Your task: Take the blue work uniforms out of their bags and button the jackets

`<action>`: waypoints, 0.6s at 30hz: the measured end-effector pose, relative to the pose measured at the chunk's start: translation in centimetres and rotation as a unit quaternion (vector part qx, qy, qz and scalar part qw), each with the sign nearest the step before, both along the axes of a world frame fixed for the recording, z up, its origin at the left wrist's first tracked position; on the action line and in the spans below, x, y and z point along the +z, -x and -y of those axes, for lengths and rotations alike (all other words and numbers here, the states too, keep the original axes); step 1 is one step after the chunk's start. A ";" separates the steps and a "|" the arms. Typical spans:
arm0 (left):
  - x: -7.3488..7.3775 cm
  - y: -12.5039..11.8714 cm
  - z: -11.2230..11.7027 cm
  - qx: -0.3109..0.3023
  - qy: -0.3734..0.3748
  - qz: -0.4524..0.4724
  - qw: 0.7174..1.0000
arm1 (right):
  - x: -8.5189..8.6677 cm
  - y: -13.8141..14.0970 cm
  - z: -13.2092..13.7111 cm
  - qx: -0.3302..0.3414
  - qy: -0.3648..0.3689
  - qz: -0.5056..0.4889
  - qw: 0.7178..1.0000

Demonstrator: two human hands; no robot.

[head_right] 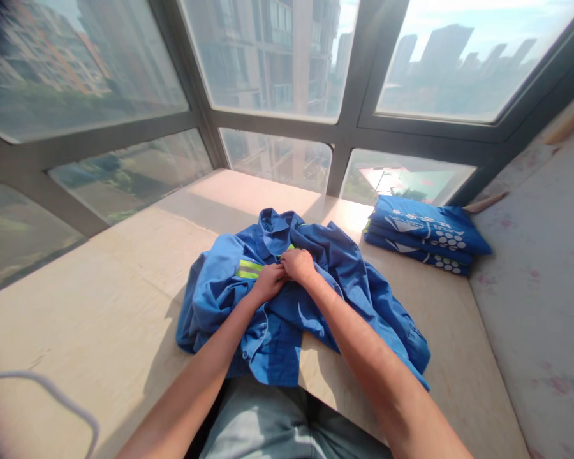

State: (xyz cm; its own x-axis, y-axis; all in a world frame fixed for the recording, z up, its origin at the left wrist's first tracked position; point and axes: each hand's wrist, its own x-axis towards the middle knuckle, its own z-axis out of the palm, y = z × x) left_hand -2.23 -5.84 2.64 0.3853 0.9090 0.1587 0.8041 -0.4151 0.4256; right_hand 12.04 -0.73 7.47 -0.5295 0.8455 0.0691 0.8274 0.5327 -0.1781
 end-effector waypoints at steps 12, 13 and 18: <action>3.0 7.4 0.6 0.166 0.024 -0.068 0.983 | 3.7 -10.8 -2.5 -0.129 -0.010 -0.047 0.990; 3.1 8.3 0.5 0.190 0.027 -0.064 0.979 | 4.4 -11.3 -2.8 -0.137 -0.018 -0.056 0.989; 5.5 12.5 -0.4 0.349 -0.007 0.008 0.937 | 8.8 -9.0 -4.1 -0.139 -0.058 -0.128 0.980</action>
State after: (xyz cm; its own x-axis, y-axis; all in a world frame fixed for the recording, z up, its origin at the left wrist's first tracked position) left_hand -14.75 -5.49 8.14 -0.3055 0.9362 0.1736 0.8753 0.2044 0.4382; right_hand 21.05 3.34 16.24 -0.2316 0.9332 0.2748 0.8795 0.3216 -0.3509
